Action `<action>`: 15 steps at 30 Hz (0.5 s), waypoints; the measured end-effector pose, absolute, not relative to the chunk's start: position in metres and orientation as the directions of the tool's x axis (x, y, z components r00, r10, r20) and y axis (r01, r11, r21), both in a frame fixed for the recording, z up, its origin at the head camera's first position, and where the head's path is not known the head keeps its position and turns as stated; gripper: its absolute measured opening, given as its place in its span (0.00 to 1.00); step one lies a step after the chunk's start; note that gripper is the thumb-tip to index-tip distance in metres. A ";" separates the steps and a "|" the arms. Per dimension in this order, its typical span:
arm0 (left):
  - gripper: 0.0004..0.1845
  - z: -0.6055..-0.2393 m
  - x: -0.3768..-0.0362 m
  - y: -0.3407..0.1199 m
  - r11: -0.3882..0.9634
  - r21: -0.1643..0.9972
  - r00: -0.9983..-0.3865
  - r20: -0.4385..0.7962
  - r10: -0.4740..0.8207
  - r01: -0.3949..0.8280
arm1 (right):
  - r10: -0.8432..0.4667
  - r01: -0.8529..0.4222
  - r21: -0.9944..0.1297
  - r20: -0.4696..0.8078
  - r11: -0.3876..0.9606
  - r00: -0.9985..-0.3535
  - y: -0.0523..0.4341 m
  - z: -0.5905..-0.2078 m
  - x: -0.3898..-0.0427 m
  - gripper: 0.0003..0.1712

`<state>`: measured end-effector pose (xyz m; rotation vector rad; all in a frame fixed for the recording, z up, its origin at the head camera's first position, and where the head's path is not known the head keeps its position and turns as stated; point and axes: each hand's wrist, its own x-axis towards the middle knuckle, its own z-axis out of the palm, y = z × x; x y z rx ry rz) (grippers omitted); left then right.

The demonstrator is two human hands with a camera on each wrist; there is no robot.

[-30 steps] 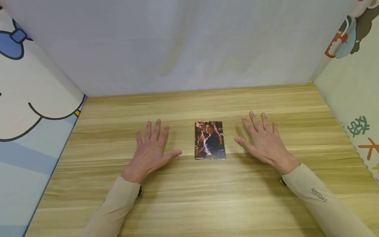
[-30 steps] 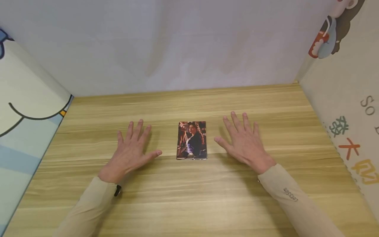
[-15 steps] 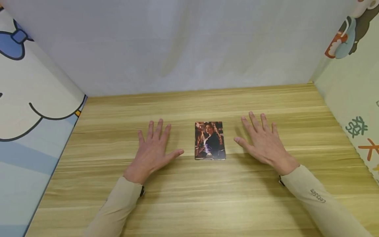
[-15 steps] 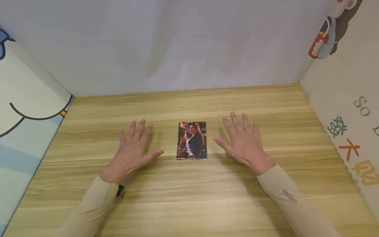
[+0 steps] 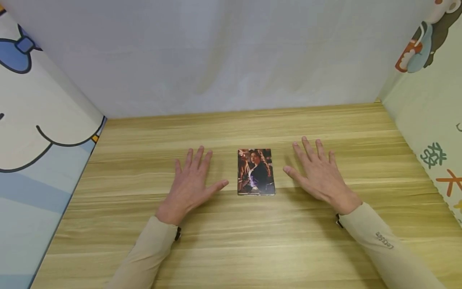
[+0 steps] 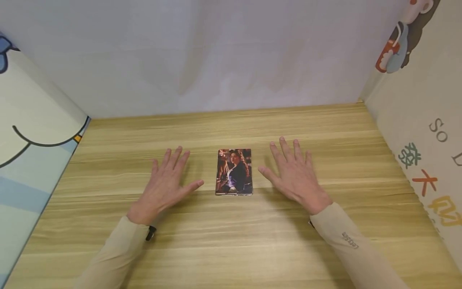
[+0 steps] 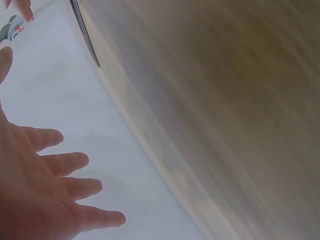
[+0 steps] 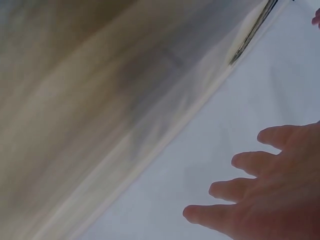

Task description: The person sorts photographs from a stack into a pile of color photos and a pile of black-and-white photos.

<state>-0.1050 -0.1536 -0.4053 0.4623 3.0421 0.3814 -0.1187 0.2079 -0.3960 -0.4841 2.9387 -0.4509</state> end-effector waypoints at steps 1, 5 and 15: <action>0.54 -0.405 -0.105 -0.152 0.924 0.252 -0.954 0.001 0.298 0.289 | -0.330 -0.291 -0.316 -0.078 0.903 -0.941 0.207 -0.396 -0.118 0.49; 0.54 -0.404 -0.105 -0.148 0.917 0.268 -0.953 0.012 0.303 0.295 | -0.323 -0.281 -0.335 -0.076 0.899 -0.943 0.204 -0.394 -0.118 0.50; 0.51 -0.403 -0.104 -0.136 0.891 0.334 -0.949 0.039 0.312 0.306 | -0.301 -0.255 -0.394 -0.059 0.883 -0.952 0.194 -0.396 -0.119 0.51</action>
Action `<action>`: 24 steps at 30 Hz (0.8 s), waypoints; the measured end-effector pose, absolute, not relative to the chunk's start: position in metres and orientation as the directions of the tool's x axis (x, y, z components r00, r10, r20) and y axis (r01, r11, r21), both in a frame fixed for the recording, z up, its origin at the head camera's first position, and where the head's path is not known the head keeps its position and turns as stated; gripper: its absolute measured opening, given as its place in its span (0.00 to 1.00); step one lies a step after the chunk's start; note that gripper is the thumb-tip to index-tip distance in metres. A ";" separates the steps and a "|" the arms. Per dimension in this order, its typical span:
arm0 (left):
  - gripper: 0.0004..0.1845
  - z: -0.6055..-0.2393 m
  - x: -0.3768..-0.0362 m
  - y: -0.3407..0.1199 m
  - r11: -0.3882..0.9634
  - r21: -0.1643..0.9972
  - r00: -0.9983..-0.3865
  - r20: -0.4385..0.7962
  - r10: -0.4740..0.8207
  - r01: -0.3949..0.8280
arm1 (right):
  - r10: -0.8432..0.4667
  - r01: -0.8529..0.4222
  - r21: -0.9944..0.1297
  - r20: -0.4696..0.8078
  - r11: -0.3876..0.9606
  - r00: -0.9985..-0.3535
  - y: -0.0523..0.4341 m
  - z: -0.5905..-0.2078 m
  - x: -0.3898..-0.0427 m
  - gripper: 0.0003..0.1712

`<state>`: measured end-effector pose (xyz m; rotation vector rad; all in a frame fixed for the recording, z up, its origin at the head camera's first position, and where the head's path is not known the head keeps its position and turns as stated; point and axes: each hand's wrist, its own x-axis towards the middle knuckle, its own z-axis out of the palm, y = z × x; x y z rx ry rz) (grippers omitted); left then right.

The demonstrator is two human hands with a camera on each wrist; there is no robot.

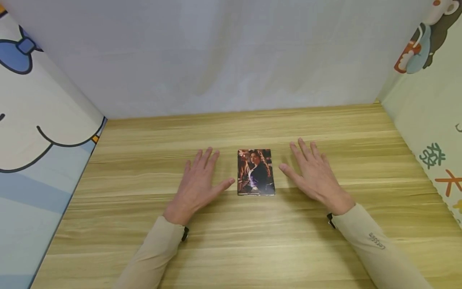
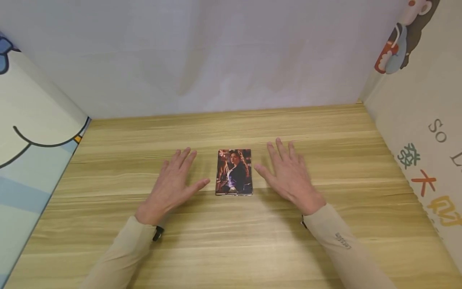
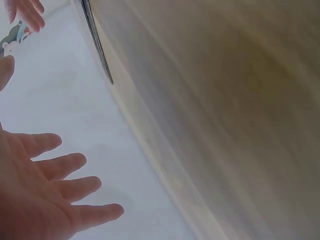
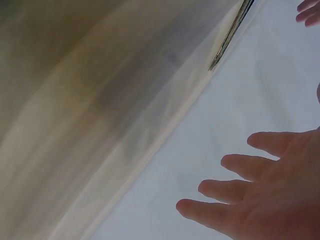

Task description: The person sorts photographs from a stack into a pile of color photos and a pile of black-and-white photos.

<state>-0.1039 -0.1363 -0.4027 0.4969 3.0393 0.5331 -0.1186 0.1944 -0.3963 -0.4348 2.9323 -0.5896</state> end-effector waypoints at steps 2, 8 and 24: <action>0.51 -0.404 -0.104 -0.134 0.876 0.366 -0.947 0.051 0.318 0.314 | -0.301 -0.252 -0.409 -0.057 0.877 -0.952 0.193 -0.397 -0.119 0.51; 0.49 -0.403 -0.104 -0.126 0.835 0.451 -0.943 0.054 0.327 0.315 | -0.308 -0.251 -0.462 -0.052 0.850 -0.950 0.187 -0.397 -0.118 0.51; 0.45 -0.406 -0.105 -0.106 0.750 0.631 -0.960 -0.026 0.278 0.200 | -0.274 -0.193 -0.593 -0.048 0.781 -0.961 0.172 -0.397 -0.120 0.46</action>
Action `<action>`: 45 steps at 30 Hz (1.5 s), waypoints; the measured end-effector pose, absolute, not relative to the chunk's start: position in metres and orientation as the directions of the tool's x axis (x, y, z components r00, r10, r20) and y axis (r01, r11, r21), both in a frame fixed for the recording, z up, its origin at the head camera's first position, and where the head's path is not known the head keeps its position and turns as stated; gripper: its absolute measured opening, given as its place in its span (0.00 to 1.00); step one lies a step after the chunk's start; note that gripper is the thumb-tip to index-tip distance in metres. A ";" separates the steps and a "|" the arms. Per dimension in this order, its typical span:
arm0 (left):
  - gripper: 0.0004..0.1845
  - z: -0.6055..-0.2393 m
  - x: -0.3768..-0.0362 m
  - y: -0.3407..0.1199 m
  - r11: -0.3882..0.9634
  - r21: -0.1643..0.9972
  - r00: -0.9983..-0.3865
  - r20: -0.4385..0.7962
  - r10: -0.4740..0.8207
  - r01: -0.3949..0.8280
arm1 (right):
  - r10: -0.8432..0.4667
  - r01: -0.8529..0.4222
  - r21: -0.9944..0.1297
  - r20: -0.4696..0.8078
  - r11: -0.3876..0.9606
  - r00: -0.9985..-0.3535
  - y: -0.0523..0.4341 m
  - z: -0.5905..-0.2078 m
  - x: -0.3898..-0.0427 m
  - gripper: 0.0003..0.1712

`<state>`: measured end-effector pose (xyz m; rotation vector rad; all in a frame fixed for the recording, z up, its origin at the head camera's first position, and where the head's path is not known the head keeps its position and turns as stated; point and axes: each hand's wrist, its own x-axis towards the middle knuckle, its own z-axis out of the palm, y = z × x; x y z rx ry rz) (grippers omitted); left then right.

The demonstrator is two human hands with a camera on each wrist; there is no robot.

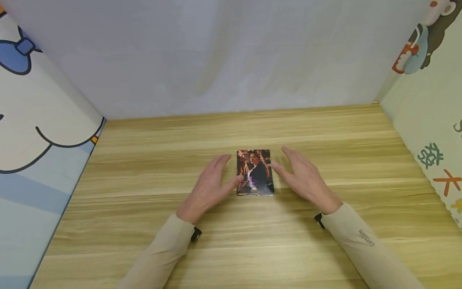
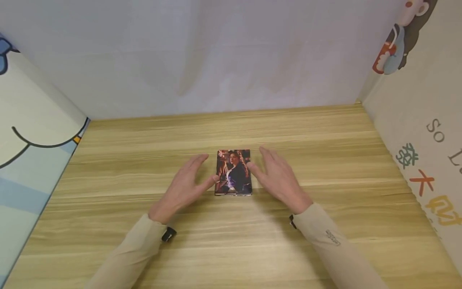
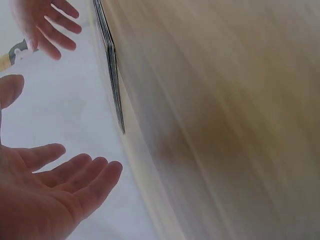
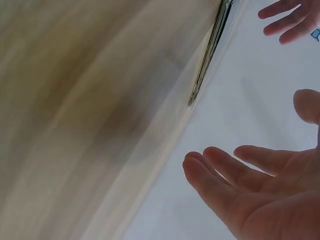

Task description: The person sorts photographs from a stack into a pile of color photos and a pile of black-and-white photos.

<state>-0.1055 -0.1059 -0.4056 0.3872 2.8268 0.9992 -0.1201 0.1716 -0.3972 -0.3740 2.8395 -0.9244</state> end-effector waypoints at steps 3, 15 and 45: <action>0.44 -0.406 -0.106 -0.103 0.722 0.671 -0.963 -0.046 0.267 0.168 | -0.266 -0.180 -0.604 -0.056 0.777 -0.962 0.169 -0.397 -0.121 0.45; 0.42 -0.412 -0.109 -0.094 0.675 0.731 -0.966 -0.092 0.242 0.099 | -0.253 -0.137 -0.637 -0.094 0.759 -0.963 0.161 -0.400 -0.128 0.41; 0.37 -0.416 -0.111 -0.083 0.583 0.813 -0.947 -0.181 0.264 0.007 | -0.289 -0.124 -0.615 -0.176 0.779 -0.941 0.143 -0.409 -0.144 0.16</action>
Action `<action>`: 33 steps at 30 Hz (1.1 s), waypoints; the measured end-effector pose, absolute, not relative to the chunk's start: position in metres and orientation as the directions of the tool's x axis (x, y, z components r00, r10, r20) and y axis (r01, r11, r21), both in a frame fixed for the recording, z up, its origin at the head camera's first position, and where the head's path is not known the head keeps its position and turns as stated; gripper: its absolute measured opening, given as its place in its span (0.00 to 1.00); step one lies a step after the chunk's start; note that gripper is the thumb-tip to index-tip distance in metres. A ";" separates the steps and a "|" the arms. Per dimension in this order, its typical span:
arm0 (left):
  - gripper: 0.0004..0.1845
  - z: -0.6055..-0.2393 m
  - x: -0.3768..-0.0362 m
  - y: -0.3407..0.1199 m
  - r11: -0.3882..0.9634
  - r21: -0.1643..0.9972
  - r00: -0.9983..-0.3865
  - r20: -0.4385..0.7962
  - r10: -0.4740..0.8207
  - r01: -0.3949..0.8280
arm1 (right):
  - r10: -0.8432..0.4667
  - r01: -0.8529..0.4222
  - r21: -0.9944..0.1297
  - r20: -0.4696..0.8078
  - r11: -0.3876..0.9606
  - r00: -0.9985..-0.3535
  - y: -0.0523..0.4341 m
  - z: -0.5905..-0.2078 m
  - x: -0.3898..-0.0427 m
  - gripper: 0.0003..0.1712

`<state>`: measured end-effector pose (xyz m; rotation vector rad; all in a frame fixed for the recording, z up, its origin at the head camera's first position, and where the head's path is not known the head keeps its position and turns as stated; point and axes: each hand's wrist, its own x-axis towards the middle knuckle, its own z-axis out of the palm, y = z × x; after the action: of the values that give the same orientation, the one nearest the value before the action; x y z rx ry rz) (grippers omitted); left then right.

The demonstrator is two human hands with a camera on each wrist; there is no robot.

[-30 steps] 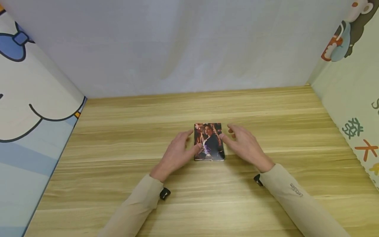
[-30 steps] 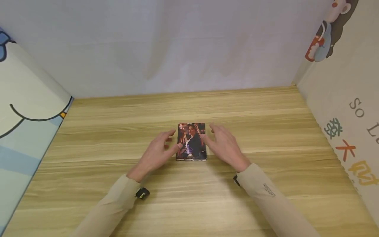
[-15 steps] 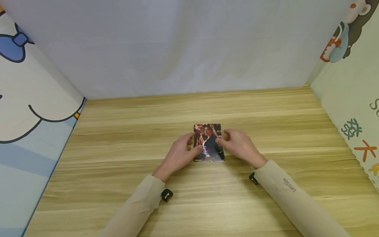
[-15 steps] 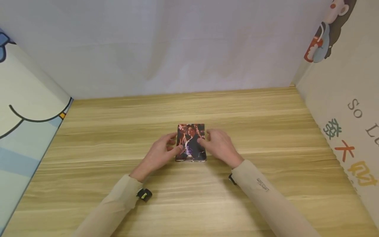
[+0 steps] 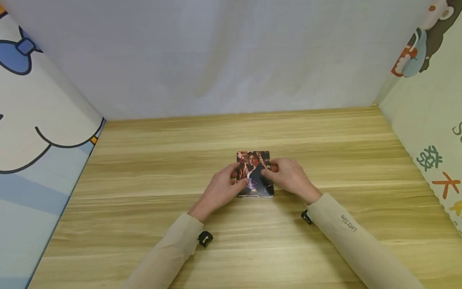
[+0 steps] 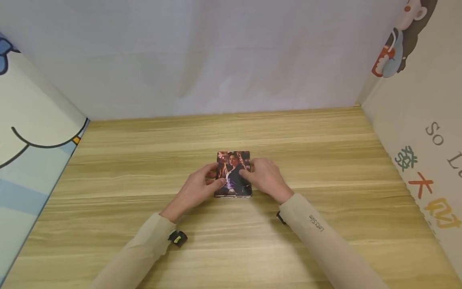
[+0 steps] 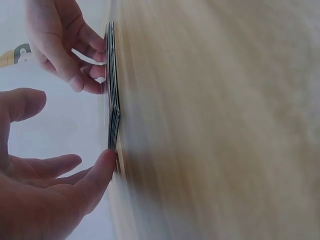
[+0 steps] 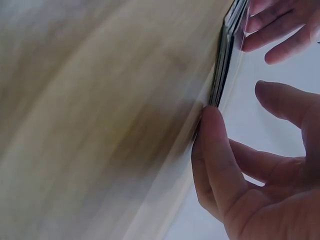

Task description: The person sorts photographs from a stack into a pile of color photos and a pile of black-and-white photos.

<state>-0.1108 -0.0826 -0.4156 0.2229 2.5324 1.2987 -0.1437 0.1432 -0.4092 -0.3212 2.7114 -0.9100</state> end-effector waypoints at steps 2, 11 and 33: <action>0.38 -0.416 -0.110 -0.082 0.585 0.811 -0.948 -0.185 0.261 0.003 | -0.288 -0.123 -0.618 -0.174 0.776 -0.942 0.143 -0.409 -0.143 0.16; 0.37 -0.413 -0.108 -0.083 0.597 0.802 -0.952 -0.183 0.244 -0.001 | -0.273 -0.123 -0.620 -0.154 0.775 -0.950 0.142 -0.404 -0.140 0.18; 0.30 -0.414 -0.104 -0.088 0.342 0.939 -0.987 -0.081 0.138 -0.030 | -0.249 -0.080 -0.709 -0.138 0.701 -0.959 0.144 -0.402 -0.134 0.33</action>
<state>-0.1035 -0.0879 -0.4141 0.0997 2.4499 1.7202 -0.1341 0.1435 -0.4018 -0.2635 2.6867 -1.1035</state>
